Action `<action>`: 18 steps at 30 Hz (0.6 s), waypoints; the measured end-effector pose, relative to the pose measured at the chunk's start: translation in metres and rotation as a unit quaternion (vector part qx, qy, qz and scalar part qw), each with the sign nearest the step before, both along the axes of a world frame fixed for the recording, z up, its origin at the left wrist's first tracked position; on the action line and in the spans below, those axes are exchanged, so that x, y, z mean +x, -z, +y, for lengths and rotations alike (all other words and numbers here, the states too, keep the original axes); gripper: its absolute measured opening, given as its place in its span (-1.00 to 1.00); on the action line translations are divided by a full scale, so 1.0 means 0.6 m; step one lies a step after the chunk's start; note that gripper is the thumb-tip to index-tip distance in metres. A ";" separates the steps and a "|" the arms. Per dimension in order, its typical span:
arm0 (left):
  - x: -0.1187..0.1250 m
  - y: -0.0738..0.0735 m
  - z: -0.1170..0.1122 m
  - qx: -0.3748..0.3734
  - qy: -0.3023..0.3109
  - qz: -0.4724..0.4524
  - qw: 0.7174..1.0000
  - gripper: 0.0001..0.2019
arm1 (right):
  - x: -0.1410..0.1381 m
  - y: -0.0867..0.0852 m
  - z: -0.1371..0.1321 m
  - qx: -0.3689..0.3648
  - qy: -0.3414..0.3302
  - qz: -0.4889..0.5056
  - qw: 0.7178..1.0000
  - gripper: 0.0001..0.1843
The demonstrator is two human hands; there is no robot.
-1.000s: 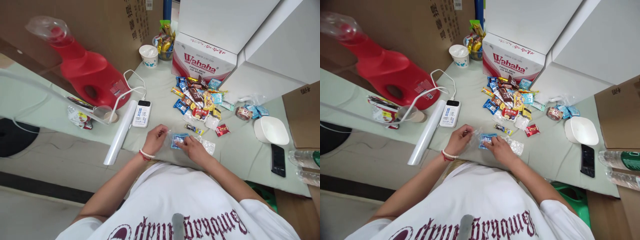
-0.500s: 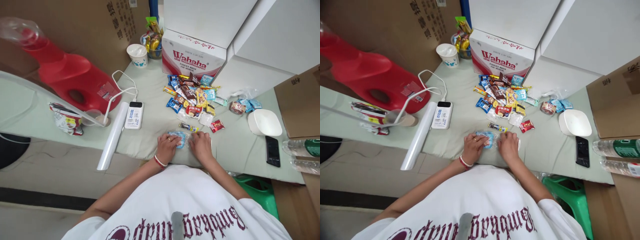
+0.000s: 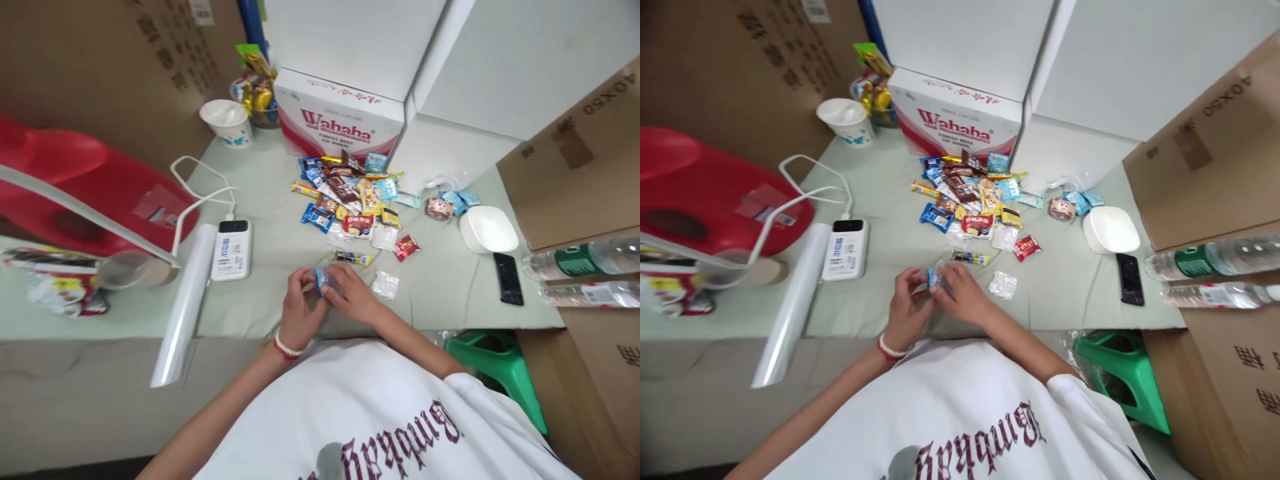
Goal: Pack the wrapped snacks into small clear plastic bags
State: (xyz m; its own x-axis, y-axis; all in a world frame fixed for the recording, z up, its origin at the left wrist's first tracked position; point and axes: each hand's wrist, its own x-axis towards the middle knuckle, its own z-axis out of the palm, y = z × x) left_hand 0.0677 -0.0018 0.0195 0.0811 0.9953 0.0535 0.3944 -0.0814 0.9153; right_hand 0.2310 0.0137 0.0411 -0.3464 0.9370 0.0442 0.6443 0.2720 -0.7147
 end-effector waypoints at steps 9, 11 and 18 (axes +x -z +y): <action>-0.002 -0.033 -0.007 -0.035 0.213 -0.128 0.968 -0.34 | 0.156 0.017 -0.039 -0.072 0.208 0.152 0.964 -0.66; -0.014 -0.023 -0.005 -0.056 0.190 -0.120 0.973 -0.40 | 0.250 0.010 -0.031 -0.055 0.301 0.172 0.936 -0.66; -0.080 0.031 -0.016 -0.119 0.009 -0.067 0.991 -0.49 | 0.650 -0.077 0.069 0.127 0.604 -0.137 0.775 -0.53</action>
State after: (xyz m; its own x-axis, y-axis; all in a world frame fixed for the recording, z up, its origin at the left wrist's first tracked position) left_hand 0.0195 -0.0116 0.0010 0.1069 0.9795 -0.1707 0.2676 0.1370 0.9537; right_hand 0.6209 0.0549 0.0876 0.7471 0.5587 0.3602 0.6570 -0.5384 -0.5276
